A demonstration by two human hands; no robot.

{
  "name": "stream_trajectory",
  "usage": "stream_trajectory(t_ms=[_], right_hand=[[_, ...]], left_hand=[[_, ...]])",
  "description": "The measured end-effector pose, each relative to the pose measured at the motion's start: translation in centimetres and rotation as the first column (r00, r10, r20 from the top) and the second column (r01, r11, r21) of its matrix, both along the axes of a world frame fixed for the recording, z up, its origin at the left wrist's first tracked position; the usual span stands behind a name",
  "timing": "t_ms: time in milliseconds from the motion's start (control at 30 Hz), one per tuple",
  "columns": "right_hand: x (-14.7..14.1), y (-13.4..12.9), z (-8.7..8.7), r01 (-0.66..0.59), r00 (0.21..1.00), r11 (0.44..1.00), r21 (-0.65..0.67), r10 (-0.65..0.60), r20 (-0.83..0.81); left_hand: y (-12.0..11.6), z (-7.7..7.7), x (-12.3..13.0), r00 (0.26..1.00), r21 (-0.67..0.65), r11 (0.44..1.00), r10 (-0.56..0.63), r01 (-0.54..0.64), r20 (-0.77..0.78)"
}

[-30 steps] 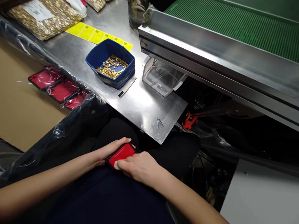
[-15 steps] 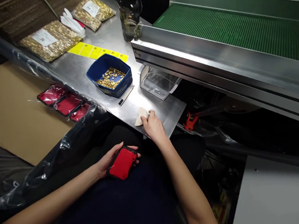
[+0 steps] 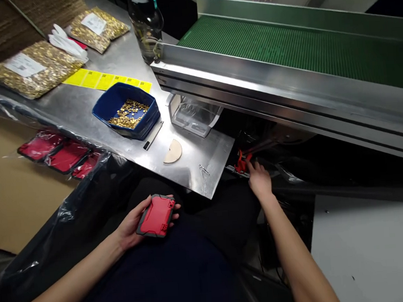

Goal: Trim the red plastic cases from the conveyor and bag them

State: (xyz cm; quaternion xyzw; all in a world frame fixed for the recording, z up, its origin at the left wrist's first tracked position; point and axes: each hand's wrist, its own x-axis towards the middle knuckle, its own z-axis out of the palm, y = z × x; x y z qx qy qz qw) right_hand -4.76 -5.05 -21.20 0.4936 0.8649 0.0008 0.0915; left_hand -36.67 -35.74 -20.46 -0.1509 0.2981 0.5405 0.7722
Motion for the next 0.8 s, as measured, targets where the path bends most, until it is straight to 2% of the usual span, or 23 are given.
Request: stream_trajectory(t_ms=[100, 200, 267, 367, 500, 567, 600, 667, 800], right_hand=[[-1.1, 2.8, -2.5, -0.156, 0.986, 0.986, -0.053, 0.159, 0.056], [-1.8, 4.8, -3.4, -0.281, 0.955, 0.956, -0.086, 0.288, 0.074], [-1.8, 5.5, -2.9, -0.363, 0.925, 0.925, -0.111, 0.372, 0.072], [-1.2, 5.3, -0.6, -0.492, 0.861, 0.853, -0.173, 0.506, 0.051], [-1.7, 1.6, 4.5, -0.631, 0.764, 0.733, -0.255, 0.645, -0.038], [-3.1, -1.5, 6.8, -0.692, 0.695, 0.614, -0.379, 0.709, -0.119], [-4.0, -3.0, 7.7, -0.679, 0.683, 0.565, -0.469, 0.719, -0.124], [-5.9, -5.9, 8.7, -0.568, 0.711, 0.549, -0.613, 0.703, -0.03], [-8.6, -9.3, 8.4, -0.484, 0.75, 0.559, -0.674, 0.661, 0.009]], left_hand=[[0.3, 0.4, 0.4, 1.0, 0.004, 1.0, -0.014, 0.014, -0.017], [-0.2, 0.9, 1.1, 0.998, 0.031, 0.999, 0.01, -0.008, -0.056], [-0.7, 1.2, 1.6, 0.994, 0.032, 0.999, 0.047, -0.044, -0.1], [-1.3, 1.5, 2.4, 0.967, 0.018, 0.995, 0.101, -0.1, -0.234], [-1.2, 1.9, 2.9, 0.886, 0.043, 0.996, 0.084, -0.072, -0.455], [-0.9, 2.0, 3.0, 0.842, 0.065, 0.998, 0.053, -0.021, -0.538], [-0.8, 1.9, 3.0, 0.818, 0.075, 0.997, 0.037, 0.008, -0.574], [-0.4, 1.7, 3.1, 0.766, 0.096, 0.993, 0.009, 0.07, -0.643], [0.0, 0.7, 3.3, 0.667, 0.104, 0.979, -0.04, 0.174, -0.744]])
